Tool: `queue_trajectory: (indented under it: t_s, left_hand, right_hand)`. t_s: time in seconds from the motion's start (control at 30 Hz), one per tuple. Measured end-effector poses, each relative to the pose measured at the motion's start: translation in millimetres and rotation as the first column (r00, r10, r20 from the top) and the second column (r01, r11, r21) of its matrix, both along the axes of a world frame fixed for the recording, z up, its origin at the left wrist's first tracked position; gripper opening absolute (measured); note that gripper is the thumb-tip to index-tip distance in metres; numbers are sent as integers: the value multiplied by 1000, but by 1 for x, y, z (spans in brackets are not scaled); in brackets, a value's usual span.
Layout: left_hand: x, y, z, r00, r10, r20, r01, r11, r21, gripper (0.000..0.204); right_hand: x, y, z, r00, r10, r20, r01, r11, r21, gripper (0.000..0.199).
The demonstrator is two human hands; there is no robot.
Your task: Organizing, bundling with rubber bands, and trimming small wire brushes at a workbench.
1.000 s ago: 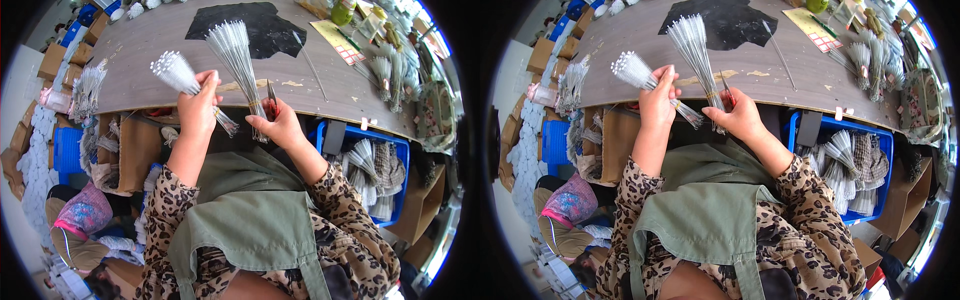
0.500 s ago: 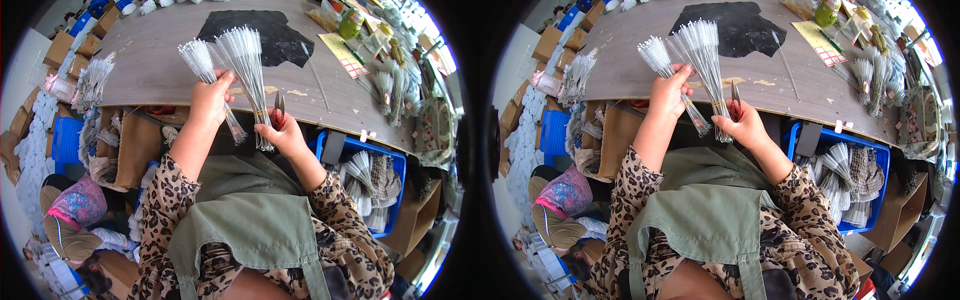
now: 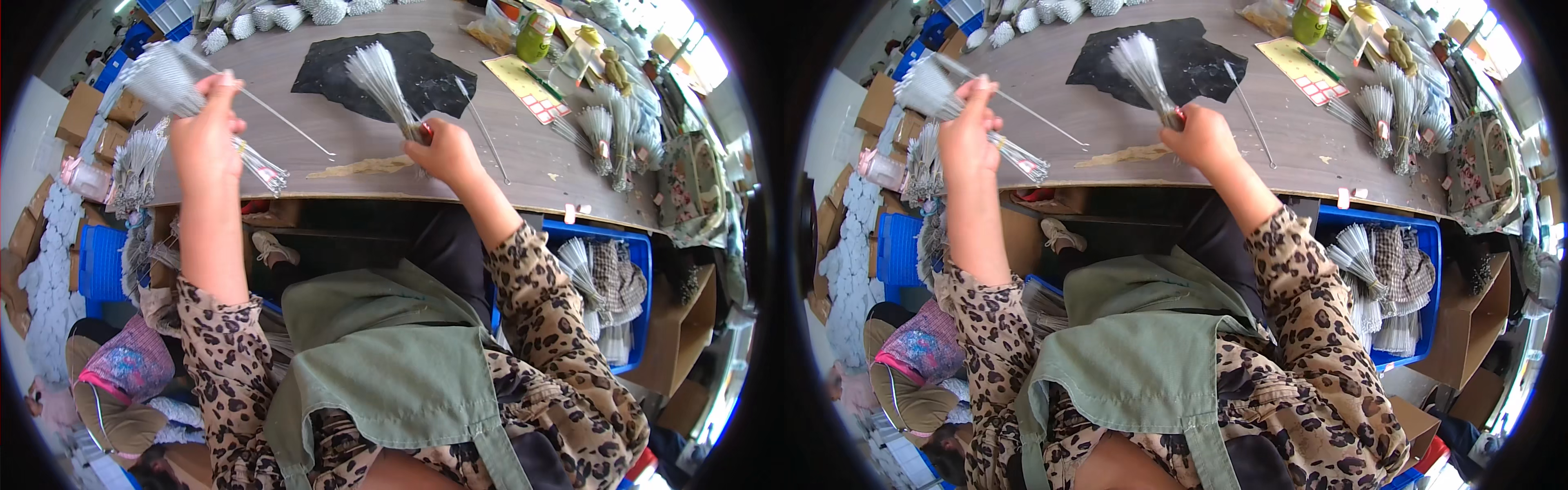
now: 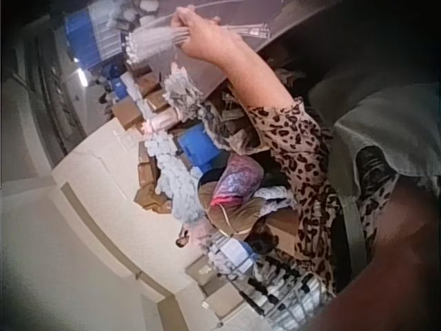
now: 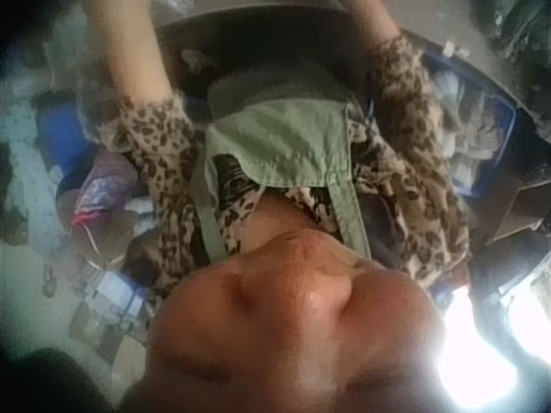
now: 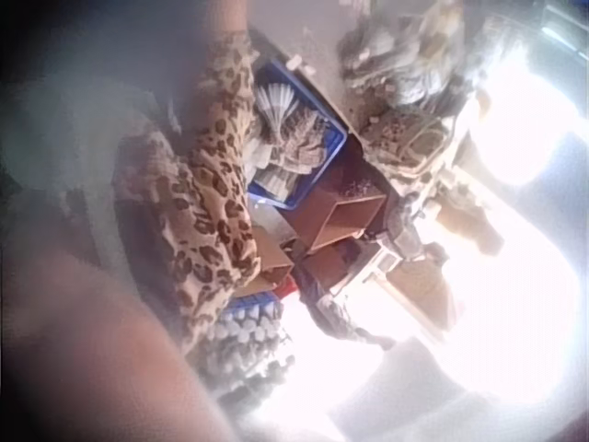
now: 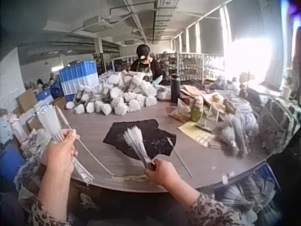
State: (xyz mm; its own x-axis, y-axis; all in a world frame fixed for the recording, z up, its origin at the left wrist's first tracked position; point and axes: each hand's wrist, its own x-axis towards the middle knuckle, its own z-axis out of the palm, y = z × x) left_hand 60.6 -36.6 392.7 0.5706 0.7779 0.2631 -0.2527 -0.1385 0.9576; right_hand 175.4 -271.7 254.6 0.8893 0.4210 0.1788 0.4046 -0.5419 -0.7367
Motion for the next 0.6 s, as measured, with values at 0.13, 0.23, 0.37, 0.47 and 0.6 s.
queue_trajectory:
  t_s: [0.13, 0.23, 0.37, 0.47, 0.6]
  left_hand:
    - [6, -15, -24, 993, -52, -105, 63, 992, 109, 20]
    - [10, -21, -39, 988, -17, -153, 35, 992, 118, 20]
    - [20, -31, -48, 982, -15, -187, 40, 991, 128, 20]
    - [30, -32, -53, 986, 22, -166, 22, 966, 259, 20]
    - [52, -26, -71, 975, 139, -172, -40, 875, 482, 19]
  right_hand:
    - [20, 0, -5, 1000, -15, 17, 17, 993, -113, 46]
    - [37, -28, 9, 979, -195, 53, 202, 959, -199, 45]
    - [59, -86, -6, 903, -346, 254, 424, 808, -408, 35]
    - [65, -102, -22, 963, -232, 138, 270, 842, -466, 33]
    - [77, -104, -48, 922, -282, 264, 375, 819, -435, 33]
